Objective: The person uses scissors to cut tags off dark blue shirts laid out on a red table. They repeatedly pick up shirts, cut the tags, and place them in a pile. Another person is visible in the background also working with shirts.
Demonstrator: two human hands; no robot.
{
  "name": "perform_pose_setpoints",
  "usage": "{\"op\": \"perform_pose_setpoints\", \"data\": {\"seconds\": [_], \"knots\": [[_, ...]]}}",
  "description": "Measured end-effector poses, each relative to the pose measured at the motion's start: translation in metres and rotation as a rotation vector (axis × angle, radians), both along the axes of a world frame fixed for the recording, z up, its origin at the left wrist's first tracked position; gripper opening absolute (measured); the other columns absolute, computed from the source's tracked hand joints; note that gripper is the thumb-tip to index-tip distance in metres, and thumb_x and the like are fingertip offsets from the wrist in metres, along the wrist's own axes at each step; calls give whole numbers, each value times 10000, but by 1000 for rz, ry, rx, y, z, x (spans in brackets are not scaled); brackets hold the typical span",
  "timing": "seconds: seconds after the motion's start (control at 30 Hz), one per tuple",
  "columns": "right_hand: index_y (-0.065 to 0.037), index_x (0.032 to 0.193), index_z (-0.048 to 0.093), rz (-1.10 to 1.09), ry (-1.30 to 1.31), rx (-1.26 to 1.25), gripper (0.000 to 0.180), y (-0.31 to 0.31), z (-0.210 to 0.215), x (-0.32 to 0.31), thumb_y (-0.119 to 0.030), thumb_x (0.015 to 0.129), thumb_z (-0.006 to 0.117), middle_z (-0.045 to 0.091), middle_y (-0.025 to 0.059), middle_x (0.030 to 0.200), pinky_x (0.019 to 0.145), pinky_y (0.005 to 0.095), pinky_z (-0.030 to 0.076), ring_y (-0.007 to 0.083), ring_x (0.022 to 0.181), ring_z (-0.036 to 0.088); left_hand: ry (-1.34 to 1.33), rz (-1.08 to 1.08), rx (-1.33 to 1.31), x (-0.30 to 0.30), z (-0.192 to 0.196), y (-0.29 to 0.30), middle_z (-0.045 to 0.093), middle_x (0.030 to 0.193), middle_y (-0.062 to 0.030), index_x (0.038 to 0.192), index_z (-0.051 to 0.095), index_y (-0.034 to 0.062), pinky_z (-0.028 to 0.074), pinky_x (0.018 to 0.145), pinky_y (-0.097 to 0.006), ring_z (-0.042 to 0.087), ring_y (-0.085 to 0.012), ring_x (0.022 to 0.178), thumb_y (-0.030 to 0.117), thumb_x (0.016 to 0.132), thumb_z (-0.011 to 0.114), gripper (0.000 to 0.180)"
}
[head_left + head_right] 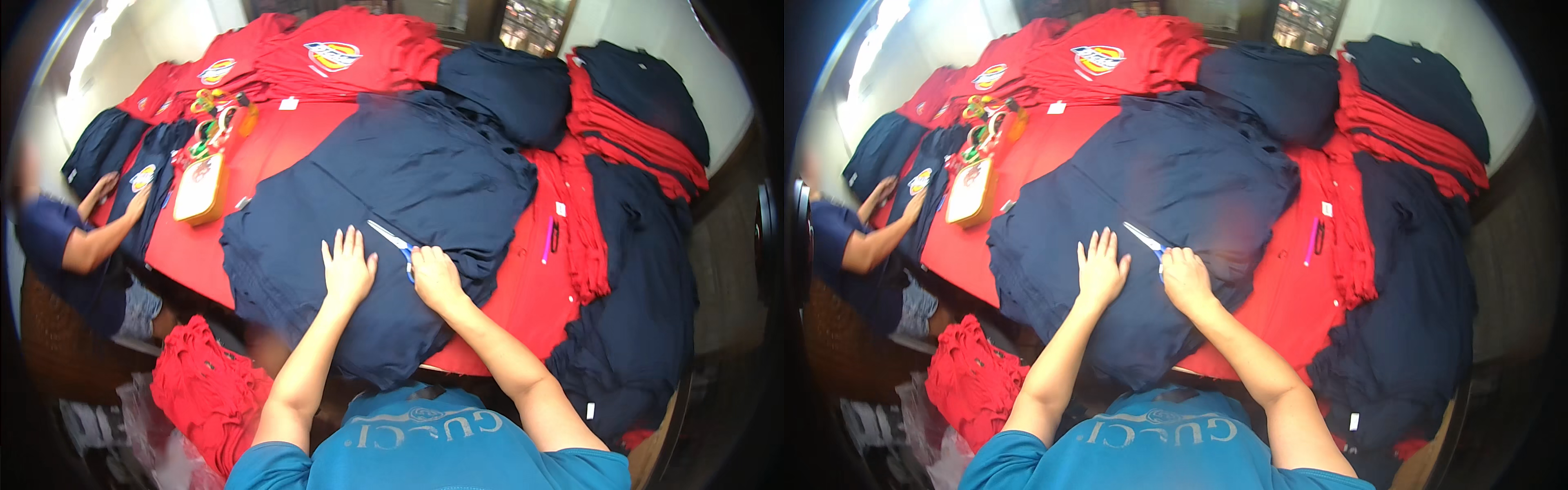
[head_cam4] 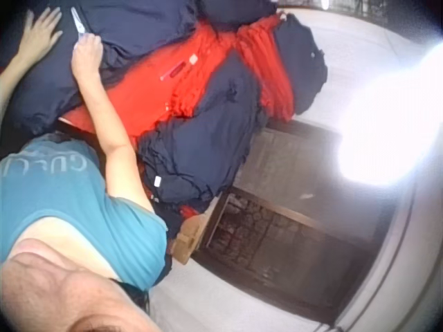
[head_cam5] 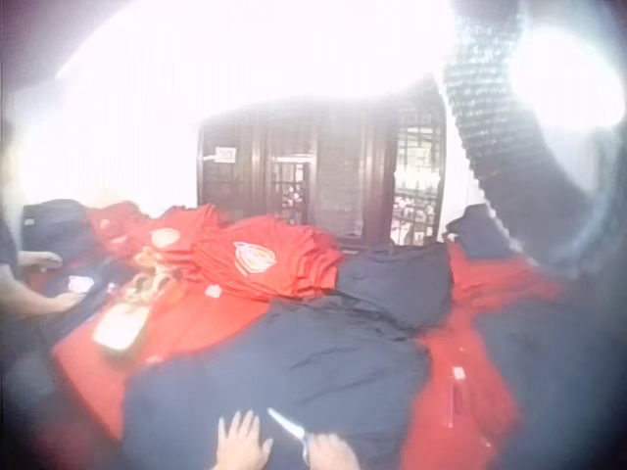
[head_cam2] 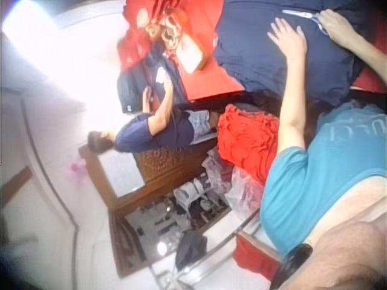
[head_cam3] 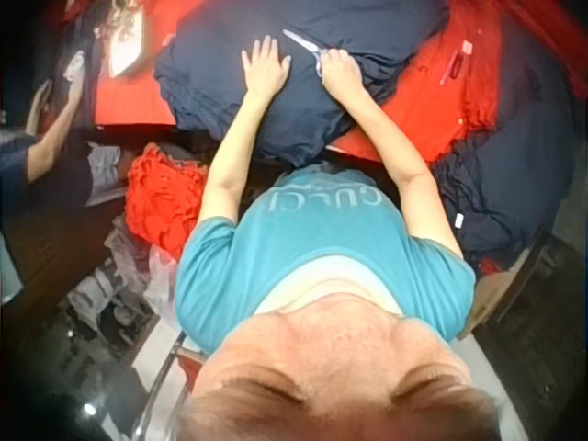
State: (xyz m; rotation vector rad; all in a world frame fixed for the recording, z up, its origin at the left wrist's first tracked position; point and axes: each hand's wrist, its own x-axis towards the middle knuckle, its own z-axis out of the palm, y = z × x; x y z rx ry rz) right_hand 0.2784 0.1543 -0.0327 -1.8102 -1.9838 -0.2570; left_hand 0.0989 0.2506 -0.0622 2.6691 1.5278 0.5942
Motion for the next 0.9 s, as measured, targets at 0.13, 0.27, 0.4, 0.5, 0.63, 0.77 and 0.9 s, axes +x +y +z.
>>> {"op": "perform_pose_setpoints", "data": {"seconds": [0.13, 0.27, 0.4, 0.5, 0.63, 0.77, 0.9], "knots": [[1, 1047, 679, 85, 137, -94, 285, -9, 29, 15, -167, 817, 665, 597, 149, 985, 822, 433, 477, 333, 929, 559, 72, 56, -57, -46, 27, -62, 382, 1517, -138, 1408, 498, 103, 96, 1146, -636, 236, -343, 1457, 413, 932, 549, 571], [-55, 1057, 692, -62, 228, 196, 229, -44, 56, 56, -109, 859, 590, 600, 157, 1145, 959, 451, 413, 335, 1081, 531, -154, 172, -204, -93, 26, -128, 182, 1595, -187, 1465, 429, 136, 77, 1144, -633, 113, -403, 1479, 381, 927, 585, 611], [-103, 1288, 592, -474, -9, 195, 362, -81, 3, 166, -136, 934, 526, 450, 159, 1431, 1110, 506, 291, 353, 1344, 387, -235, 215, -344, -147, -16, -201, 140, 1602, -201, 1518, 321, 143, 146, 1158, -593, 133, -414, 1472, 395, 923, 598, 704], [-139, 1425, 475, -781, -66, -43, 467, -98, -42, 216, -281, 981, 511, 283, 156, 1562, 1148, 585, 203, 368, 1445, 250, -443, 296, -550, -170, -43, -250, 70, 1603, -227, 1520, 293, 104, 294, 1145, -492, 250, -432, 1432, 351, 926, 619, 721], [-128, 1439, 459, -764, 38, -127, 494, -105, -72, 245, -322, 988, 512, 268, 165, 1568, 1142, 603, 201, 396, 1441, 244, -592, 363, -564, -168, -43, -273, 280, 1525, -206, 1449, 395, 65, 407, 1071, -445, 427, -396, 1332, 275, 921, 637, 617], [-101, 1402, 495, -820, -42, 36, 467, -95, -52, 217, -280, 973, 541, 307, 170, 1545, 1154, 536, 226, 379, 1430, 275, -758, 410, -397, -166, -36, -264, 466, 1362, -190, 1362, 483, 41, 460, 1007, -408, 545, -329, 1198, 171, 912, 639, 493], [-68, 1221, 626, -203, 230, 308, 297, -75, 18, 95, -139, 939, 563, 471, 165, 1405, 1128, 458, 292, 353, 1339, 390, -808, 380, -272, -152, -23, -242, 620, 1031, -134, 1113, 605, 3, 527, 805, -334, 648, -236, 909, 118, 881, 681, 270]]}}
